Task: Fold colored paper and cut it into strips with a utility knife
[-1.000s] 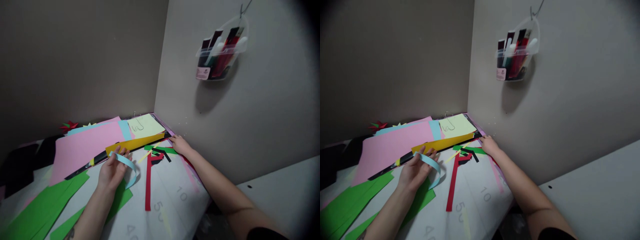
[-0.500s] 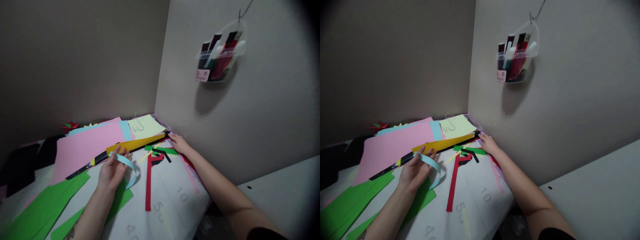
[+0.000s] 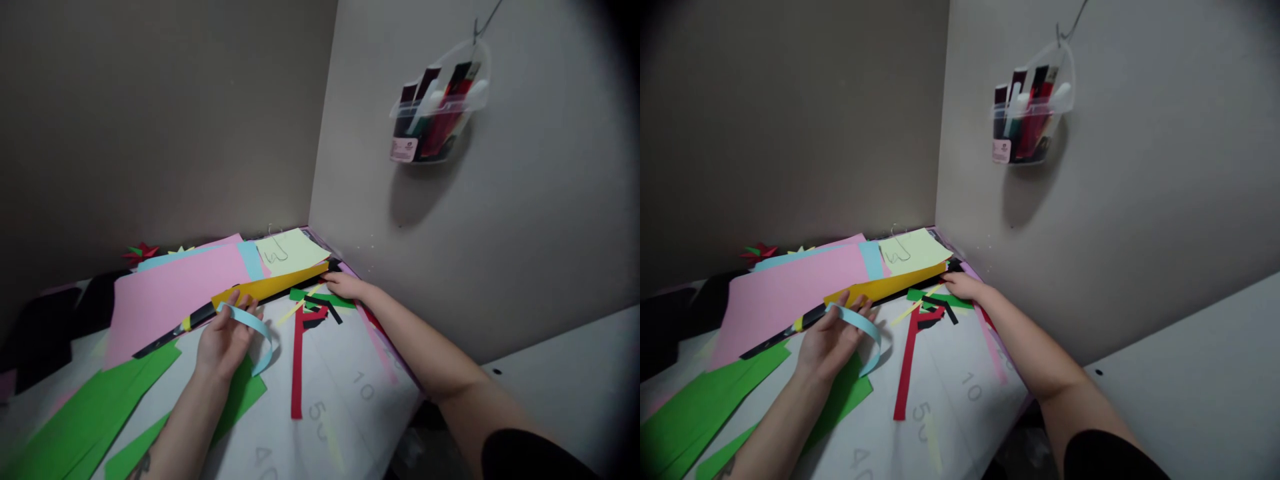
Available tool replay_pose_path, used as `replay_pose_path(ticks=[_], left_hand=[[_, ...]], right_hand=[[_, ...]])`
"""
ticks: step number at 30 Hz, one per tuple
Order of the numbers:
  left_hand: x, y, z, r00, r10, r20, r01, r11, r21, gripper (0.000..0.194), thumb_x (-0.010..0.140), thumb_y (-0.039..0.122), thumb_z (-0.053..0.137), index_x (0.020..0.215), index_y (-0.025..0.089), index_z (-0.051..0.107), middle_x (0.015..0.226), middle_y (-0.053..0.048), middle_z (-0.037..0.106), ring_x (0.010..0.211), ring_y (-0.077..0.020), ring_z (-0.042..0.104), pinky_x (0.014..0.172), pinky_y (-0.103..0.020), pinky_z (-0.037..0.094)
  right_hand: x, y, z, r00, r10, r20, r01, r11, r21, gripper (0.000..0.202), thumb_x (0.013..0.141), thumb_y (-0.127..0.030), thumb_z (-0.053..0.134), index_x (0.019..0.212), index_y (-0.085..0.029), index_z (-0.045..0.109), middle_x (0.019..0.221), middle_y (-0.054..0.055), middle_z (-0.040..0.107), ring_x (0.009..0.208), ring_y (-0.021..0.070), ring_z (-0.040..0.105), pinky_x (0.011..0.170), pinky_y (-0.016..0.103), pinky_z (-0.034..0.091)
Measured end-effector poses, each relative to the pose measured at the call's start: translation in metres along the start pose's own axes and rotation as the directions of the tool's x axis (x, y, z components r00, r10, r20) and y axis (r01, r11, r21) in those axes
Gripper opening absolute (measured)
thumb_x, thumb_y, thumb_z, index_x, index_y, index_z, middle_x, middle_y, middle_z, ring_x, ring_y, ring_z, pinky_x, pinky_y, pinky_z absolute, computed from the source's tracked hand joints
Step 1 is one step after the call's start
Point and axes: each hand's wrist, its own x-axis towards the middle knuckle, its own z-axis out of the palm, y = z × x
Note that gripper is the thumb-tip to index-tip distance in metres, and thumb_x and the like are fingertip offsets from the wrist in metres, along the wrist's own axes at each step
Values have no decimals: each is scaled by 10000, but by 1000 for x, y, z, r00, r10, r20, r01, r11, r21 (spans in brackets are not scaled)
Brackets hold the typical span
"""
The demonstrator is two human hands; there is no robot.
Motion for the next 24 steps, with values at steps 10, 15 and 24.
replay_pose_path(ticks=[10,15,24], left_hand=[[-5,-6,1,999,-7,42,7,1000,-8,270,924,197,405,1004,187,663,1013,-102,634,1014,-265,609,839,-471,540],[-9,-1,-2,1000,-6,15,6,1000,-13,277,926,212,401,1009,194,664,1057,-113,626,1015,-271,612,819,-465,546],[-7,-4,-7,998,-49,39,50,999,-3,262,919,207,426,1020,179,666,1034,-121,640,985,-256,631,808,-412,552]], right_hand=[[-44,-16,6,994,-74,-83,75,997,13,444,845,-89,378,1214,-177,607,1192,97,640,1117,197,565,983,399,418],[-43,-41,11,991,-135,-21,135,991,-20,329,831,-129,484,1105,-183,658,1086,89,657,1034,201,569,945,368,421],[-50,-64,13,995,31,98,-23,997,-76,475,654,-304,743,1088,-165,610,1014,78,603,880,208,552,737,293,420]])
